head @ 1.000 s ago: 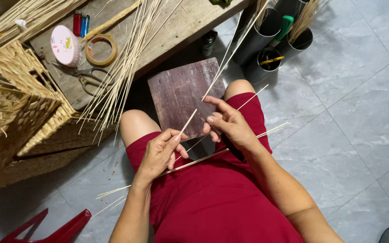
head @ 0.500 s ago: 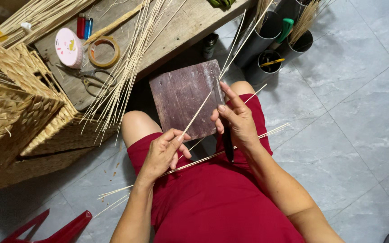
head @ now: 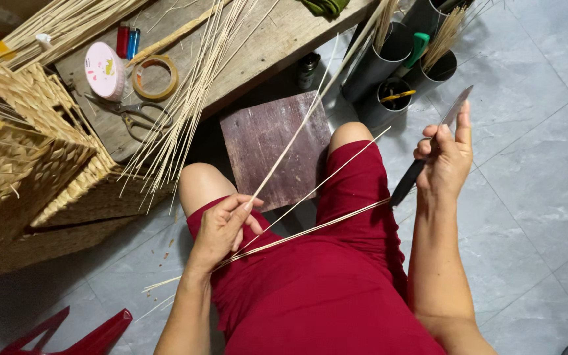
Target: The person sits on a low stool and uses a knife to sharpen the ends of thin bamboo sticks. They hold each stick against a small wooden block on their lap, scrape the tip with the blade, and set the finished stick aside.
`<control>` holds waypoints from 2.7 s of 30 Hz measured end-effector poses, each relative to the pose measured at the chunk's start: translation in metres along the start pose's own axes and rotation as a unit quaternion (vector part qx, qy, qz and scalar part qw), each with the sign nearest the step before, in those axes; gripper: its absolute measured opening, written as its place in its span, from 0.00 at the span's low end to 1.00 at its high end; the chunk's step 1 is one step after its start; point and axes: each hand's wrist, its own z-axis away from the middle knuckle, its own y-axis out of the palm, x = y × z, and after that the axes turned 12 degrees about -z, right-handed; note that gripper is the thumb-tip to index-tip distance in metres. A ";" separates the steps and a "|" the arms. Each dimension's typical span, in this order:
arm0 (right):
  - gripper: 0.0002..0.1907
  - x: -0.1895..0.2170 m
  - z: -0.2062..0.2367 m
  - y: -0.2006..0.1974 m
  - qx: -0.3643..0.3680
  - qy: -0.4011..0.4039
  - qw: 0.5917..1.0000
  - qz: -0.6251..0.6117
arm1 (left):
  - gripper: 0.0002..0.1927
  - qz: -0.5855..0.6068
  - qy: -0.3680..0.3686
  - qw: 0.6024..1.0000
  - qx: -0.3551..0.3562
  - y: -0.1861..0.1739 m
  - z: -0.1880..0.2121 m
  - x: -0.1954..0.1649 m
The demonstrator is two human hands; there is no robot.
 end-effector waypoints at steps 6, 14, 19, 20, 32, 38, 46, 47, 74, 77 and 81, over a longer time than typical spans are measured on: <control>0.33 -0.030 0.058 0.039 0.169 0.243 0.948 0.116 | 0.14 -0.004 0.004 1.000 0.024 0.013 -0.014 0.001; 0.22 -0.074 0.081 0.067 0.228 0.350 0.899 0.130 | 0.13 -0.092 0.018 0.996 0.000 0.022 -0.010 -0.002; 0.17 -0.083 0.087 0.060 0.248 0.354 0.895 0.109 | 0.13 -0.086 -0.011 0.996 -0.038 0.023 -0.007 -0.001; 0.17 -0.083 0.084 0.058 0.233 0.346 0.903 0.102 | 0.13 -0.097 0.001 0.995 -0.033 0.022 -0.007 -0.001; 0.16 -0.023 -0.001 -0.009 0.049 0.141 0.983 0.106 | 0.13 -0.074 -0.055 0.996 0.012 -0.041 0.025 0.012; 0.25 -0.025 0.016 0.005 0.056 0.169 0.975 0.129 | 0.12 0.006 -0.024 0.999 -0.025 -0.039 0.018 0.003; 0.27 -0.054 0.097 0.061 0.258 0.406 0.868 0.126 | 0.13 -0.065 -0.006 0.997 0.050 0.017 0.004 -0.007; 0.25 -0.056 0.098 0.063 0.250 0.399 0.873 0.124 | 0.12 -0.069 -0.002 0.997 0.040 0.018 0.004 -0.005; 0.22 -0.069 0.082 0.058 0.231 0.390 0.880 0.140 | 0.11 -0.073 -0.005 0.997 0.012 0.011 -0.018 -0.011; 0.18 -0.072 0.072 0.049 0.213 0.356 0.901 0.130 | 0.11 -0.067 0.008 0.998 0.013 0.011 -0.013 -0.005; 0.15 -0.063 0.037 0.015 0.132 0.299 0.937 0.122 | 0.11 -0.012 -0.029 0.999 0.030 -0.007 0.002 0.011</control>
